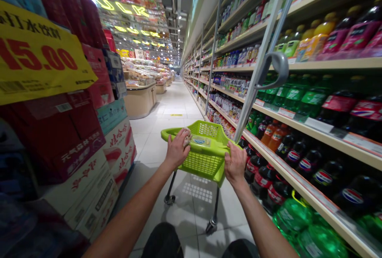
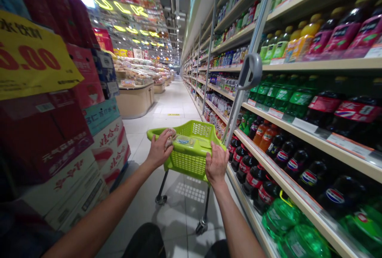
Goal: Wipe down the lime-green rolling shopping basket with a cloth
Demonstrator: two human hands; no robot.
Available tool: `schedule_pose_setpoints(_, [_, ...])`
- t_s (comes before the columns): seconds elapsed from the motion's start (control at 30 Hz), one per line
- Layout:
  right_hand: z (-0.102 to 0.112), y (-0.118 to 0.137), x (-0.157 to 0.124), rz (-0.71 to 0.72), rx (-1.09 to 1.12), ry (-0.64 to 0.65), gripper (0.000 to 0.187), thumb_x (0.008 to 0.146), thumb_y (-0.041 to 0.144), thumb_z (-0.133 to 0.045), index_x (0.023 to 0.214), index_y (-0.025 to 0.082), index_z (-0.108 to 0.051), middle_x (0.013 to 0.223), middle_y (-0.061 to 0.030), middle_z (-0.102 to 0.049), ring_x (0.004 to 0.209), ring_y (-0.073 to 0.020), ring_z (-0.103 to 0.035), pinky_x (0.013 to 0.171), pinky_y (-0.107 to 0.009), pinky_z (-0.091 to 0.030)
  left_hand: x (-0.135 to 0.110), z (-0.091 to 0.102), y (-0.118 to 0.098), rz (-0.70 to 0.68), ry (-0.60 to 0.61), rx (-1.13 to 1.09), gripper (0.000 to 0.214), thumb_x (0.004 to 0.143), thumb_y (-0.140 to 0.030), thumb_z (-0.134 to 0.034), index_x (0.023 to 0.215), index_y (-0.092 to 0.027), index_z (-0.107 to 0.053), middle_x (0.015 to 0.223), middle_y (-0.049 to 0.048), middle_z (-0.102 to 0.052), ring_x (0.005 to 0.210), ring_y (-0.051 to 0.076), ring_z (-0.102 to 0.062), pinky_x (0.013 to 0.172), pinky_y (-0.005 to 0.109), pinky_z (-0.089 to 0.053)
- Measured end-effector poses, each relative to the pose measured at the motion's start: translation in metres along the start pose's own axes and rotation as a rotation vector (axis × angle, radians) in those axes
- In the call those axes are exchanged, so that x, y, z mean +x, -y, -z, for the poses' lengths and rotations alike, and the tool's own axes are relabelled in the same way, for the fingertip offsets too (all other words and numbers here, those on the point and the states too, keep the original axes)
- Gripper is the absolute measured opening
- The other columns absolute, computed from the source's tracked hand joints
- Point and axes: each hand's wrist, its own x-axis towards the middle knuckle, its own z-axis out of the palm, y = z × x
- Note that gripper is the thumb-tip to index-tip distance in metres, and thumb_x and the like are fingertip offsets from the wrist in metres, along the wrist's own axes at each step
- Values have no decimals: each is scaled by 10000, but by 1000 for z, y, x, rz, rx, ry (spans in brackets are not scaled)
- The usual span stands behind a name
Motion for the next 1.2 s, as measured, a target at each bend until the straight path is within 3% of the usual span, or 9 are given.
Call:
schedule_pose_setpoints(0.2, [-1,1,0,23,5,-7,424,869,319,-257,1223,153,-421,1040,-93,-591,1036,-217,-474,976,-473,-213,-1,-3,8,-83,-55,-108,504,671,-59,-368,1154,-175,-459,1224,73,-528,1175,172,-436,1009,414,-318])
schedule_pose_setpoints(0.27, [-2,3,-1,13,-8,-21,422,868,322,-260,1214,152,-432,1027,-96,-595,1024,-224,-478,970,-479,-215,-2,-13,-15,-173,-69,-165,434,728,-86,-368,1141,-175,-468,1192,71,-554,1152,153,-458,1006,376,-332])
schedule_pose_setpoints(0.37, [-2,4,-2,30,-23,-13,414,867,315,-273,1218,161,-429,1029,-98,-592,1026,-228,-479,966,-478,-222,-3,-30,-57,-404,83,-189,367,798,-116,-344,1135,-185,-474,1192,72,-557,1156,137,-456,1032,369,-285])
schedule_pose_setpoints(0.43, [-1,3,-3,56,-21,2,414,866,301,-279,1233,164,-412,1043,-101,-587,1036,-224,-478,965,-470,-231,-2,-34,-68,-415,96,-167,368,808,-119,-340,1147,-185,-466,1208,84,-544,1160,144,-454,1053,402,-230])
schedule_pose_setpoints(0.7, [1,10,0,6,-38,27,416,850,284,-317,1237,178,-428,1060,-94,-590,1075,-235,-460,973,-506,-211,0,-9,2,28,-171,-69,460,699,-75,-389,1136,-192,-475,1179,87,-561,1142,210,-469,1038,486,-217])
schedule_pose_setpoints(0.8, [3,27,6,18,-47,83,411,853,305,-333,1232,188,-439,1159,-103,-551,1153,-258,-406,977,-537,-185,-5,-20,-24,-127,-56,-135,561,685,-64,-379,1232,-185,-381,1244,81,-509,1182,194,-428,1044,446,-245])
schedule_pose_setpoints(0.93, [8,48,12,146,112,255,492,855,327,-339,1314,152,-309,1327,-125,-405,1236,-213,-335,970,-431,-284,-8,-33,-64,-244,68,-228,680,729,-99,-345,1361,-117,-94,1337,154,-386,1234,190,-360,1019,411,-293])
schedule_pose_setpoints(1.07, [9,57,16,158,140,318,449,790,322,-460,1214,179,-425,1339,-135,-382,1248,-232,-312,963,-462,-272,-4,-25,-58,-307,218,-80,772,664,-183,-469,1360,-128,-140,1370,156,-331,1291,289,-228,1037,543,-133])
schedule_pose_setpoints(1.2, [0,66,21,119,74,309,396,714,215,-523,1108,214,-492,1306,-110,-428,1185,-248,-371,963,-514,-208,2,-18,-40,-308,261,49,765,628,-259,-556,1320,-118,-262,1310,159,-419,1250,291,-314,1059,503,-91])
